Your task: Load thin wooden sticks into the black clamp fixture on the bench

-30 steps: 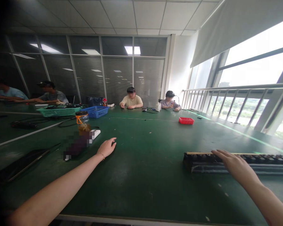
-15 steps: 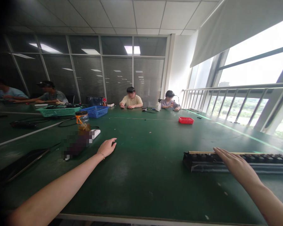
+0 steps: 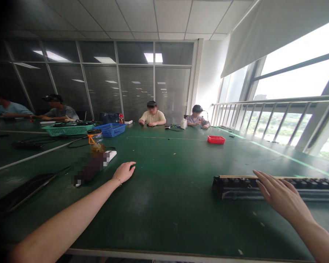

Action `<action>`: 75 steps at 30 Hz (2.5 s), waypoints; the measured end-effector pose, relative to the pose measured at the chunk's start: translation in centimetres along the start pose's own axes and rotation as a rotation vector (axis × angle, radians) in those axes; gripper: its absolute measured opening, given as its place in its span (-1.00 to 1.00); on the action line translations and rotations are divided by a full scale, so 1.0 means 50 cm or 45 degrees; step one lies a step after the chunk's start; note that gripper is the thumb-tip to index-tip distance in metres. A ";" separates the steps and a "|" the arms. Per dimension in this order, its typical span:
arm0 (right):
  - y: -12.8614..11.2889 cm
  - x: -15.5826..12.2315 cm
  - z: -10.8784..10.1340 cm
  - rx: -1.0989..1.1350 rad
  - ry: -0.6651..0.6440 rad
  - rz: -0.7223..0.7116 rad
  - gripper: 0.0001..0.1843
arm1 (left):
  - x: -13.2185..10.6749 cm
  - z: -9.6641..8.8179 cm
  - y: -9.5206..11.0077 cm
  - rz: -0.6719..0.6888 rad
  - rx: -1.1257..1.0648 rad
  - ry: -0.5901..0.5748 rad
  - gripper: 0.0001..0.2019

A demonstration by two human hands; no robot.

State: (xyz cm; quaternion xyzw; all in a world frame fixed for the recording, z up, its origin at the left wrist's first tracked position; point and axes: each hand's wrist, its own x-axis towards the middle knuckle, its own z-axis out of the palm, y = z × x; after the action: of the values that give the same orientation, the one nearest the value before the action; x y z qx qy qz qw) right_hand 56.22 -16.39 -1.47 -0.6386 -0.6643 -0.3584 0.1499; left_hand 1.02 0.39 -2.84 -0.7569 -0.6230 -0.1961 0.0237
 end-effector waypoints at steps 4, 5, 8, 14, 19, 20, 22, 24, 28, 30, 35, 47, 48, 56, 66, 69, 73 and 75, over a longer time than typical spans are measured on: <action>0.030 -0.025 0.019 0.085 -0.153 0.026 -0.49 | 0.002 0.003 -0.001 -0.005 0.012 0.006 -0.67; 0.037 -0.025 0.026 0.140 -0.199 0.013 -0.51 | 0.002 0.004 -0.002 -0.003 0.016 0.007 -0.67; 0.045 -0.007 0.038 0.289 -0.337 0.026 -0.58 | 0.002 0.004 -0.003 0.002 0.025 0.006 -0.67; 0.020 0.036 0.014 0.431 -0.510 0.029 -0.72 | 0.000 0.002 0.003 0.005 0.020 -0.008 -0.66; -0.047 0.055 -0.013 0.404 -0.451 -0.105 -0.74 | 0.002 0.004 0.013 0.018 0.042 -0.012 -0.68; -0.069 0.062 -0.020 0.394 -0.451 -0.142 -0.74 | 0.002 0.005 0.014 0.022 0.042 -0.011 -0.68; -0.122 0.079 -0.034 0.358 -0.454 -0.221 -0.73 | 0.002 0.007 0.015 0.030 0.043 -0.002 -0.68; -0.184 0.099 -0.049 0.310 -0.450 -0.305 -0.72 | 0.002 0.009 0.015 0.039 0.047 0.009 -0.68; -0.315 0.140 -0.076 0.288 -0.396 -0.471 -0.69 | 0.002 0.013 0.011 0.041 0.050 -0.007 -0.67; -0.375 0.157 -0.091 0.302 -0.374 -0.507 -0.68 | 0.003 0.014 0.009 0.042 0.050 -0.016 -0.67; -0.496 0.187 -0.127 0.323 -0.407 -0.546 -0.72 | 0.004 0.013 0.012 0.052 0.044 0.004 -0.68; -0.570 0.165 -0.111 0.442 -0.032 -0.482 -0.71 | 0.020 -0.046 0.010 -0.052 -0.358 -0.099 -0.69; -0.570 0.162 -0.108 0.446 0.002 -0.479 -0.72 | 0.024 -0.069 0.018 0.007 -0.432 -0.143 -0.68; -0.570 0.153 -0.095 0.485 0.001 -0.441 -0.74 | 0.031 -0.241 0.131 0.499 -0.291 -0.709 -0.68; -0.581 0.146 -0.094 0.541 -0.065 -0.387 -0.75 | 0.004 -0.237 0.147 0.540 -0.089 -0.775 -0.79; -0.581 0.148 -0.095 0.554 -0.078 -0.390 -0.74 | 0.005 -0.235 0.147 0.544 -0.108 -0.812 -0.79; -0.579 0.149 -0.093 0.564 -0.091 -0.393 -0.73 | 0.013 -0.226 0.139 0.535 -0.212 -0.868 -0.76; -0.579 0.148 -0.093 0.572 -0.095 -0.391 -0.73 | 0.021 -0.217 0.130 0.533 -0.283 -0.902 -0.73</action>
State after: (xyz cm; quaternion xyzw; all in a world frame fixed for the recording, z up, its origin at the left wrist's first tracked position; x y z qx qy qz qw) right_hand 26.30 -11.89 -1.60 -0.4940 -0.8212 -0.1967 0.2072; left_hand 4.44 -3.13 8.87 -0.8856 -0.4005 0.0191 -0.2342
